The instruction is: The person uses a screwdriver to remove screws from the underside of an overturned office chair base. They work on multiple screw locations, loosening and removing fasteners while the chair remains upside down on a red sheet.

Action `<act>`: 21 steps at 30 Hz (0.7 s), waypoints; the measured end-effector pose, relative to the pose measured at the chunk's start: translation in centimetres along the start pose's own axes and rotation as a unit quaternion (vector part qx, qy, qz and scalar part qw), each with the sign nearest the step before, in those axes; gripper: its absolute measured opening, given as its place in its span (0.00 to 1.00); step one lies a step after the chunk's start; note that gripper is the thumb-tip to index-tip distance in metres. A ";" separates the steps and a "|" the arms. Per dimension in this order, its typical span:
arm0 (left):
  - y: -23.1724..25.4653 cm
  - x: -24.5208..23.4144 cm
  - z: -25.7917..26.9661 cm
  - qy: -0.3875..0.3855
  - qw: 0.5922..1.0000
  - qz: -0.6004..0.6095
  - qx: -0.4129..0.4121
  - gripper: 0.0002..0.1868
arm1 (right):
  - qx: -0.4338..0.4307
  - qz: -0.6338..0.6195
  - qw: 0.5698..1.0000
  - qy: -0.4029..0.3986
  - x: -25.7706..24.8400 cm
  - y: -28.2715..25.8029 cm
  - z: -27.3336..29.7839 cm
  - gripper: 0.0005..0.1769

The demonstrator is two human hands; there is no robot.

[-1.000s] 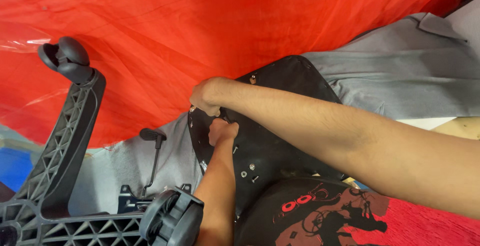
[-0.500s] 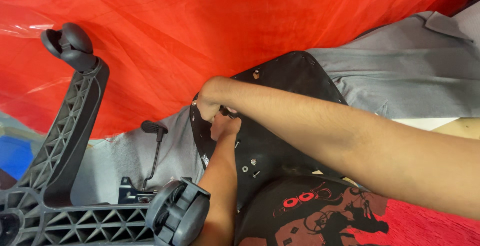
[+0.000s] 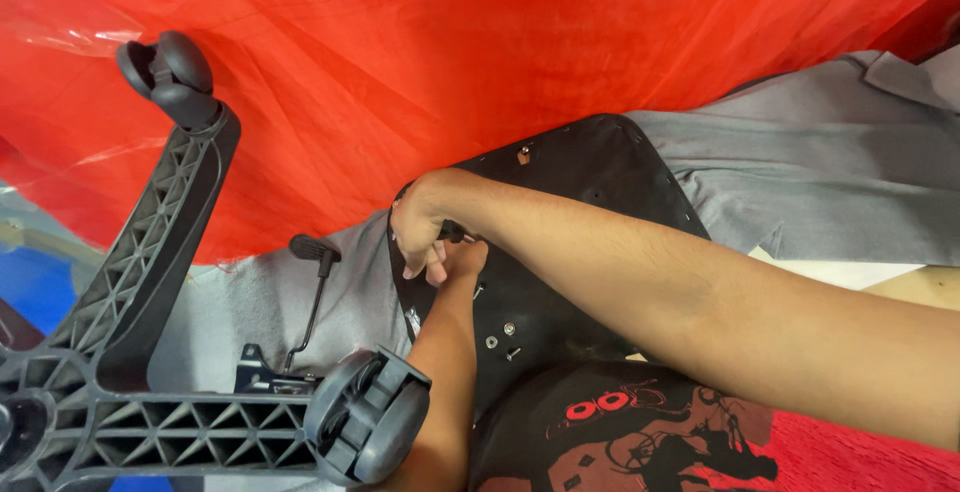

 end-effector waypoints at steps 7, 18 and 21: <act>1.2 -2.7 1.6 -0.034 0.999 0.005 -0.021 0.17 | -0.038 -0.260 0.965 0.001 -1.1 4.6 -2.8 0.35; 1.9 -4.2 3.5 -0.014 1.000 0.015 0.005 0.14 | 0.056 -0.651 0.722 0.226 -0.6 8.2 -5.0 0.21; 1.7 -4.0 4.0 -0.006 1.000 0.023 0.010 0.12 | 0.057 -0.670 0.694 0.258 -0.3 7.9 -4.6 0.20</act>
Point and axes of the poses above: each hand's wrist, its own z-axis away from the middle knuckle, its own x-axis out of the palm, y = z × x, the point moved 2 cm from there along -z, towards the middle knuckle, and after that the axes turned 2 degrees about -z, right-handed, at the moved point
